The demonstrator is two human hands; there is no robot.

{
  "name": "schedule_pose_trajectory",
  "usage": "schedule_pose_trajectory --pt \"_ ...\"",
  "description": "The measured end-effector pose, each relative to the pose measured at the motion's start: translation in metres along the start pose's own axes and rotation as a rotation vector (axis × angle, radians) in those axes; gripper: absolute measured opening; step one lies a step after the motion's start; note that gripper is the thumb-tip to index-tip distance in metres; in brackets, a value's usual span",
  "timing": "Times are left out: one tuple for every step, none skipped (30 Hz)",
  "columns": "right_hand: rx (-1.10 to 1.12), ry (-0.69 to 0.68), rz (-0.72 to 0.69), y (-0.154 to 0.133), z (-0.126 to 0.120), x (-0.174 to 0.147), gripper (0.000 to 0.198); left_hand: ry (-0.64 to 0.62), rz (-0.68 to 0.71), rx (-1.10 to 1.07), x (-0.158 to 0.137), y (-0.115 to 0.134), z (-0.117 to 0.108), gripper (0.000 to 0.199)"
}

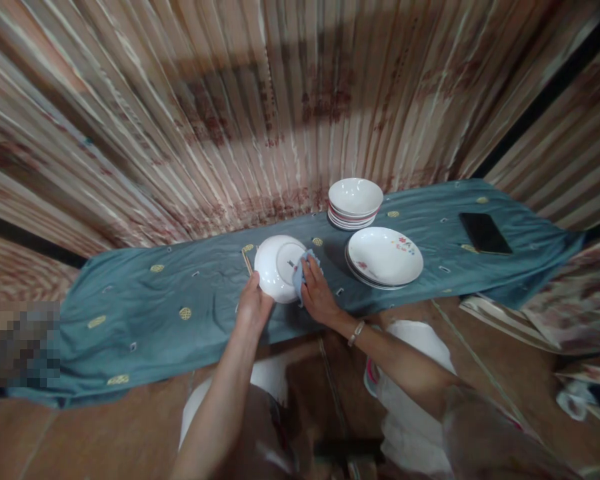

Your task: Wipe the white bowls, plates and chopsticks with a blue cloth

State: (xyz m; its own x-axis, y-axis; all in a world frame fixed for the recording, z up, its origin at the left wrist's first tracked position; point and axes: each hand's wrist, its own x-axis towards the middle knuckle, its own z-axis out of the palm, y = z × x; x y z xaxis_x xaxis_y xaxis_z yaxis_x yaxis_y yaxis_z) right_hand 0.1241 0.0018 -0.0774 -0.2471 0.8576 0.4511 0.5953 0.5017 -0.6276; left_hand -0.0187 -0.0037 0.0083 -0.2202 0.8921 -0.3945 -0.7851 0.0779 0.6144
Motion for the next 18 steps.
schedule_pose_trajectory --pt "-0.010 -0.006 -0.012 -0.003 -0.001 -0.002 0.060 -0.009 -0.002 0.000 0.000 0.000 0.000 0.038" --pt "-0.020 -0.017 -0.017 -0.006 -0.001 -0.003 0.060 -0.018 -0.001 0.002 0.001 -0.001 -0.001 0.039" --pt "-0.029 -0.032 -0.015 -0.009 -0.002 -0.005 0.059 -0.025 0.002 0.008 0.002 -0.001 -0.002 0.039" --pt "-0.037 -0.050 -0.008 -0.013 -0.003 -0.006 0.059 -0.032 0.012 0.013 0.003 -0.002 -0.003 0.040" --pt "-0.043 -0.069 0.001 -0.017 -0.004 -0.007 0.058 -0.035 0.019 0.018 0.004 -0.002 -0.004 0.040" --pt "-0.046 -0.089 0.005 -0.021 -0.006 -0.008 0.058 -0.030 0.026 0.024 0.006 -0.002 -0.005 0.040" --pt "-0.046 -0.107 -0.001 -0.026 -0.007 -0.009 0.057 -0.021 0.032 0.028 0.006 -0.003 -0.006 0.038" --pt "-0.043 -0.123 -0.018 -0.030 -0.008 -0.010 0.057 -0.009 0.037 0.034 0.007 -0.003 -0.005 0.036" --pt "-0.036 -0.137 -0.046 -0.034 -0.010 -0.010 0.056 0.000 0.045 0.040 0.007 -0.003 -0.005 0.034" --pt "-0.027 -0.150 -0.079 -0.038 -0.011 -0.010 0.056 0.009 0.056 0.046 0.006 -0.002 -0.004 0.033" --pt "-0.018 -0.158 -0.114 -0.041 -0.012 -0.009 0.056 0.014 0.069 0.052 0.005 -0.002 -0.003 0.031" --pt "-0.011 -0.161 -0.144 -0.043 -0.013 -0.007 0.056 0.018 0.083 0.060 0.005 -0.002 -0.003 0.029" --pt "-0.008 -0.157 -0.166 -0.045 -0.014 -0.004 0.057 0.021 0.097 0.067 0.004 -0.001 -0.002 0.028" --pt "-0.011 -0.146 -0.181 -0.046 -0.015 -0.001 0.057 0.022 0.107 0.074 0.003 -0.001 -0.002 0.026" --pt "-0.019 -0.128 -0.188 -0.046 -0.015 0.003 0.058 0.019 0.109 0.083 0.002 -0.001 -0.003 0.024" --pt "-0.031 -0.107 -0.189 -0.046 -0.015 0.008 0.059 0.009 0.106 0.091 0.002 -0.001 -0.003 0.022" --pt "-0.044 -0.088 -0.185 -0.045 -0.015 0.012 0.060 -0.006 0.102 0.098 0.002 -0.001 -0.004 0.020" --pt "-0.057 -0.072 -0.180 -0.044 -0.014 0.016 0.060 -0.022 0.101 0.103 0.002 -0.001 -0.005 0.018"
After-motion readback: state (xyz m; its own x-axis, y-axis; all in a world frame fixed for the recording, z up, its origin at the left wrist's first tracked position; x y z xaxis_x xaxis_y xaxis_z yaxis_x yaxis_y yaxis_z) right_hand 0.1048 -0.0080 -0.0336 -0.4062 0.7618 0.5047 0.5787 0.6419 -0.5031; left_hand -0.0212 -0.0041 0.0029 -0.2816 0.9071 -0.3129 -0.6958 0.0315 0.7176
